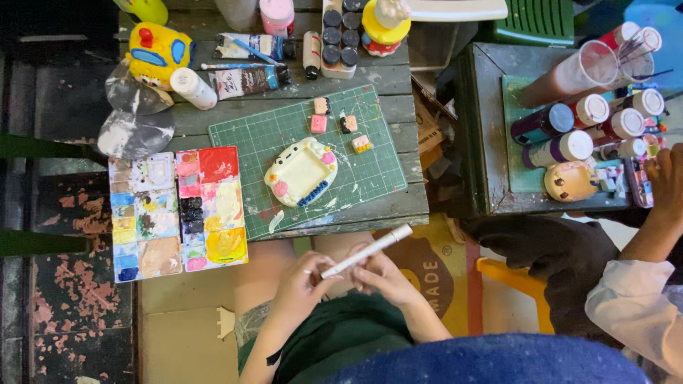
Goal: The person paints a small ceramic trinket dish at a craft table, holding the dish in one hand while applying paint with a brush from a paint palette. They then set the dish on the cutting mat and use a white paint marker to draw details on its rim and surface, rotating the dish as they work.
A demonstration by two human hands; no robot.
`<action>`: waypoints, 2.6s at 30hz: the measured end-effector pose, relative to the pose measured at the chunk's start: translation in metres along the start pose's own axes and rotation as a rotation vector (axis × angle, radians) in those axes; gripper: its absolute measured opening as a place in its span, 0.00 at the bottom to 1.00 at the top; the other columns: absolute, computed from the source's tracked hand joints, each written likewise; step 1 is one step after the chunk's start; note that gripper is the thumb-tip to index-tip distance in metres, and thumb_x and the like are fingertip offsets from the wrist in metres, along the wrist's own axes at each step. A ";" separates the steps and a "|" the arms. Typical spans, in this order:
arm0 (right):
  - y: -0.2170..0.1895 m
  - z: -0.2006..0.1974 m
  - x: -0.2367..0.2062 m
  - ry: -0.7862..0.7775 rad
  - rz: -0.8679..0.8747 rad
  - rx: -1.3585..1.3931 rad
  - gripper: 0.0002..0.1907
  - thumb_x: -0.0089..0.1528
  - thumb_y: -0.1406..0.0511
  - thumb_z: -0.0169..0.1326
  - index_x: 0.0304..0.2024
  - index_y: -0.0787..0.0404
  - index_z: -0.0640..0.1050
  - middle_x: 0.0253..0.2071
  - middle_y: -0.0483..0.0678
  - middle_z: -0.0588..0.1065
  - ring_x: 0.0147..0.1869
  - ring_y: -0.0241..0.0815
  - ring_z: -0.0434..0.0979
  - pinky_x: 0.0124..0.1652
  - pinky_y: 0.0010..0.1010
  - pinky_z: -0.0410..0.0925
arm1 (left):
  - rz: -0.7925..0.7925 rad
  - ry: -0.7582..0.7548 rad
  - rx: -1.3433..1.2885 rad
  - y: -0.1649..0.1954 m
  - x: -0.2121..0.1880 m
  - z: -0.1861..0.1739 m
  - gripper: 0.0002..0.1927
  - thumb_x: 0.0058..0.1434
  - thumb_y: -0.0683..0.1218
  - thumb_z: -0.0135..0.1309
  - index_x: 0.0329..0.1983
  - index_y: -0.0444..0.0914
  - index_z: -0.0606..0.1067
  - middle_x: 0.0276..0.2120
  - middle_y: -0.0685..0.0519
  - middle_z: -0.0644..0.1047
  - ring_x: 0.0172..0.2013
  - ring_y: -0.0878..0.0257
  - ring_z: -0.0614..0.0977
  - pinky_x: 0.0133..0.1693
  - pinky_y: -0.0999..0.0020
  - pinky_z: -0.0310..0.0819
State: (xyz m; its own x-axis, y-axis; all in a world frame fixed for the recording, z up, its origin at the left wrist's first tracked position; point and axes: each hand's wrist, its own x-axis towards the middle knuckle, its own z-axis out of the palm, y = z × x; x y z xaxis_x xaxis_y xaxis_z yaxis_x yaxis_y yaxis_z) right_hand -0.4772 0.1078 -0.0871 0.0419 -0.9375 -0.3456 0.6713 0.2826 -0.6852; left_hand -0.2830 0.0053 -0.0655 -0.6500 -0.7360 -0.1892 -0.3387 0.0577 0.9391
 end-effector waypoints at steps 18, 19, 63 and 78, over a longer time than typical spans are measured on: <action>-0.092 -0.048 0.081 0.346 -0.559 -0.758 0.06 0.70 0.67 0.52 0.45 0.61 0.68 0.50 0.54 0.80 0.49 0.46 0.79 0.49 0.35 0.71 | -0.059 0.128 0.085 -0.003 0.020 -0.008 0.13 0.63 0.42 0.58 0.51 0.39 0.76 0.39 0.53 0.81 0.27 0.67 0.81 0.28 0.73 0.75; -0.101 -0.046 0.096 0.501 -0.612 -1.059 0.15 0.67 0.68 0.57 0.46 0.59 0.62 0.57 0.55 0.79 0.57 0.51 0.80 0.54 0.39 0.70 | -0.072 0.153 0.081 -0.004 0.021 -0.009 0.14 0.63 0.41 0.58 0.52 0.39 0.75 0.42 0.53 0.80 0.27 0.68 0.81 0.28 0.74 0.74; -0.060 -0.025 0.113 0.914 -0.649 -1.437 0.28 0.52 0.63 0.74 0.43 0.63 0.69 0.38 0.52 0.70 0.45 0.55 0.69 0.45 0.42 0.65 | -0.016 0.326 -0.654 -0.022 0.043 -0.003 0.15 0.70 0.40 0.50 0.59 0.37 0.67 0.60 0.44 0.72 0.50 0.62 0.80 0.50 0.65 0.75; -0.065 -0.016 0.108 0.780 -0.805 -1.502 0.30 0.52 0.68 0.71 0.48 0.61 0.64 0.52 0.50 0.77 0.55 0.55 0.73 0.54 0.45 0.63 | 0.104 0.371 0.845 0.024 0.123 -0.094 0.58 0.47 0.63 0.70 0.72 0.32 0.54 0.69 0.37 0.63 0.73 0.38 0.51 0.67 0.29 0.32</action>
State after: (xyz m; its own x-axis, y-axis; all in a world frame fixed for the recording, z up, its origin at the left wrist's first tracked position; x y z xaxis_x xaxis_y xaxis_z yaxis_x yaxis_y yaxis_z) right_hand -0.5282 -0.0089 -0.0903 -0.5063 -0.7505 0.4248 -0.7885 0.2036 -0.5803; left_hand -0.3071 -0.1474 -0.0395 -0.4951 -0.8597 0.1253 -0.7689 0.5008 0.3975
